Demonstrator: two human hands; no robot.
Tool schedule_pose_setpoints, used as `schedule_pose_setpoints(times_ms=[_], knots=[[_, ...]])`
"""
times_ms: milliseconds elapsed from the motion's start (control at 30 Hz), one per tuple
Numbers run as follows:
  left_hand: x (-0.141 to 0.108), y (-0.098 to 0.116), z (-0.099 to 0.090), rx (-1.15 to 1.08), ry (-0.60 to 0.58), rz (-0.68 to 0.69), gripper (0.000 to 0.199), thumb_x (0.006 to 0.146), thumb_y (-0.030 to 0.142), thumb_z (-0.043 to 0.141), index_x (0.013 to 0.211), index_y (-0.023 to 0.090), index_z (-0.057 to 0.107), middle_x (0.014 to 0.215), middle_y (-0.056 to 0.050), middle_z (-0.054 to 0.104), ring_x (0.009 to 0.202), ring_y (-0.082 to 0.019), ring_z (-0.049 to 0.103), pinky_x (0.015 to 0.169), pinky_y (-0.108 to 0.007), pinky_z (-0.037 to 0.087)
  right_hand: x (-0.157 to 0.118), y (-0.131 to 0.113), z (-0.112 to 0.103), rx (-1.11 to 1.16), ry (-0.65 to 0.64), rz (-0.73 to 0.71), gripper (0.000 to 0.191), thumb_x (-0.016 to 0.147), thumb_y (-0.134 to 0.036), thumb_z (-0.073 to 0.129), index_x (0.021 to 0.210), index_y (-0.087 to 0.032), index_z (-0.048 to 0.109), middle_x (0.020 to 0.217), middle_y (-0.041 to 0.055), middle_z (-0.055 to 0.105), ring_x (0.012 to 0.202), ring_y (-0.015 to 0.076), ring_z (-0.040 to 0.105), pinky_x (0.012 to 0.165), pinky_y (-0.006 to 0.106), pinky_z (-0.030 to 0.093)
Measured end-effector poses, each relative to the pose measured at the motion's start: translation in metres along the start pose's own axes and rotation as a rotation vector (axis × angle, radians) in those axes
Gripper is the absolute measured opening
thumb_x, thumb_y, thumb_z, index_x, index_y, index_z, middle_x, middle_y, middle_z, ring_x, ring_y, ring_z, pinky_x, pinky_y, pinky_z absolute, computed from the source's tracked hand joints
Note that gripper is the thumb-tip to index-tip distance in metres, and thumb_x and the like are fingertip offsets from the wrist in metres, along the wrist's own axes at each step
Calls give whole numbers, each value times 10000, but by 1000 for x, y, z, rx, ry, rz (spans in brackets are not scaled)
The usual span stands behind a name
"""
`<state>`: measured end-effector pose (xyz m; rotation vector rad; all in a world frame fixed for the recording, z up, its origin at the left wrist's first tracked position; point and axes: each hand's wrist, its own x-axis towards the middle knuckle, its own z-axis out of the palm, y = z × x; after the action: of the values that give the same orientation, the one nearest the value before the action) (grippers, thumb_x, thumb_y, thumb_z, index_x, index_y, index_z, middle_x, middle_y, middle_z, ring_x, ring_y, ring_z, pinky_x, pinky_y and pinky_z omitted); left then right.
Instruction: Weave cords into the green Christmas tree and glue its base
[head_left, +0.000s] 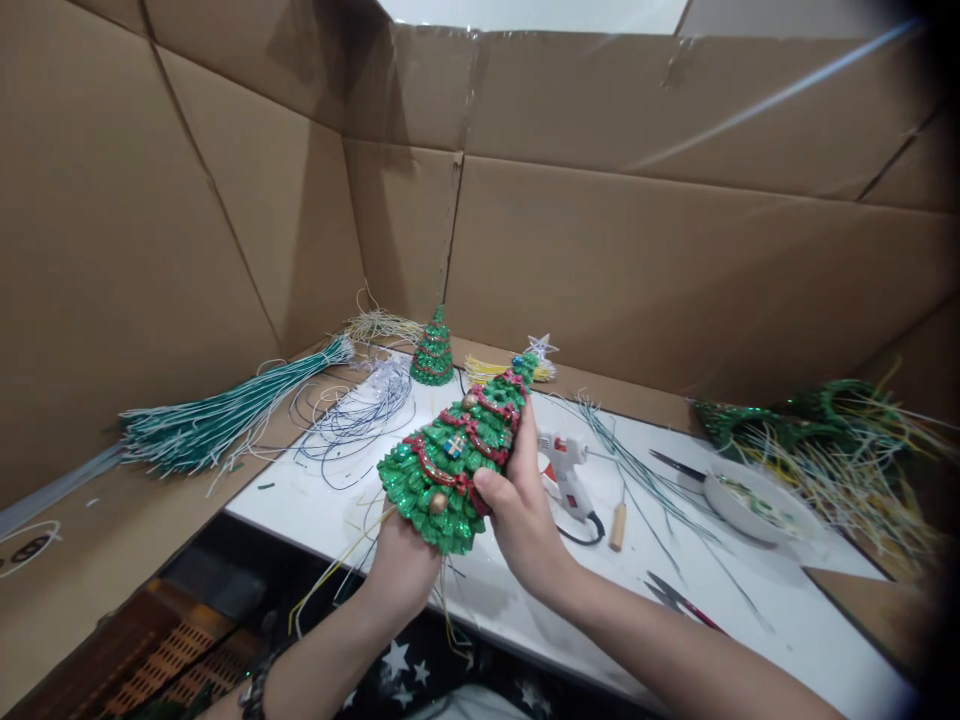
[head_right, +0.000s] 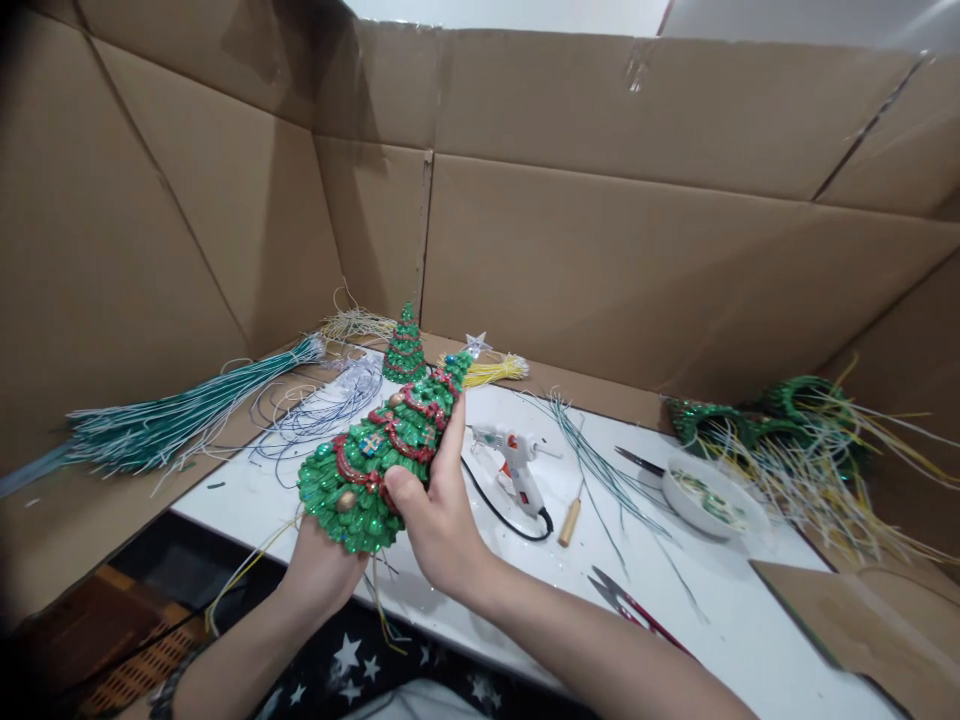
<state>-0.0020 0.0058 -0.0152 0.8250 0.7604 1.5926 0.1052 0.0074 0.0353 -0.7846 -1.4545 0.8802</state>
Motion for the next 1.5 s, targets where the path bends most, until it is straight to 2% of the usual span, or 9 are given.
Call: schedule_pose_setpoints(times_ms=[100,200,267,533,733,867,1100,1267,1500], knots=[[0,4,3,-124,-51,-60,515,594,500,861,992,205,722,1091,-100,758,976,-289,727,924,-424,578,1,0,-2,13,-29,-3,989,880,-530,578,1567,-285,-90,1643,29,195,1531,213,135,1254,413,157],[-1,10,9,-180,-45,-52,567,526,500,895,987,213,729,1078,-90,762,990,-300,722,907,-423,587,0,-1,-3,45,-74,0,1013,870,-527,595,1566,-287,-102,1652,28,164,1520,246,182,1253,438,163],[-2,12,12,-186,-39,-49,544,513,497,900,944,205,739,1037,-90,770,977,-300,724,891,-413,593,0,-1,-4,48,-94,0,1036,862,-523,604,1563,-282,-120,1654,33,161,1512,266,207,1248,458,181],[0,16,15,-218,-7,-84,418,551,416,891,878,197,748,974,-80,778,939,-279,735,903,-425,590,1,0,-3,-26,-81,-16,1032,883,-526,574,1549,-288,-177,1659,12,152,1541,243,63,1253,443,171],[0,14,13,-194,-21,-67,536,551,428,894,1011,209,729,983,-76,773,959,-280,728,935,-426,574,-1,2,-1,3,-87,13,1033,907,-518,553,1526,-288,-242,1641,42,214,1491,230,267,1234,412,224],[-1,14,14,-193,-42,-62,585,583,405,883,1102,212,694,1026,-85,765,980,-272,722,969,-426,553,-1,5,-1,-7,-65,12,1023,911,-519,548,1530,-283,-231,1639,47,217,1496,219,254,1236,400,212],[0,17,18,-259,-66,-124,542,545,390,893,1026,210,718,1027,-90,768,1046,-303,703,970,-435,552,0,9,-2,53,-54,67,1060,894,-500,586,1523,-298,-244,1634,48,228,1485,222,283,1227,410,242],[0,20,19,-249,-34,-107,537,547,314,900,1042,208,720,997,-79,774,1055,-300,701,975,-430,550,1,11,-1,108,-55,78,1063,877,-485,614,1532,-331,-209,1643,27,197,1514,232,214,1227,444,250],[2,19,22,-300,9,-152,512,554,357,899,1009,217,711,913,-62,778,1009,-296,717,974,-459,544,5,7,1,302,-57,109,1057,851,-356,659,1539,-389,-143,1638,10,214,1485,248,297,1220,499,266]])
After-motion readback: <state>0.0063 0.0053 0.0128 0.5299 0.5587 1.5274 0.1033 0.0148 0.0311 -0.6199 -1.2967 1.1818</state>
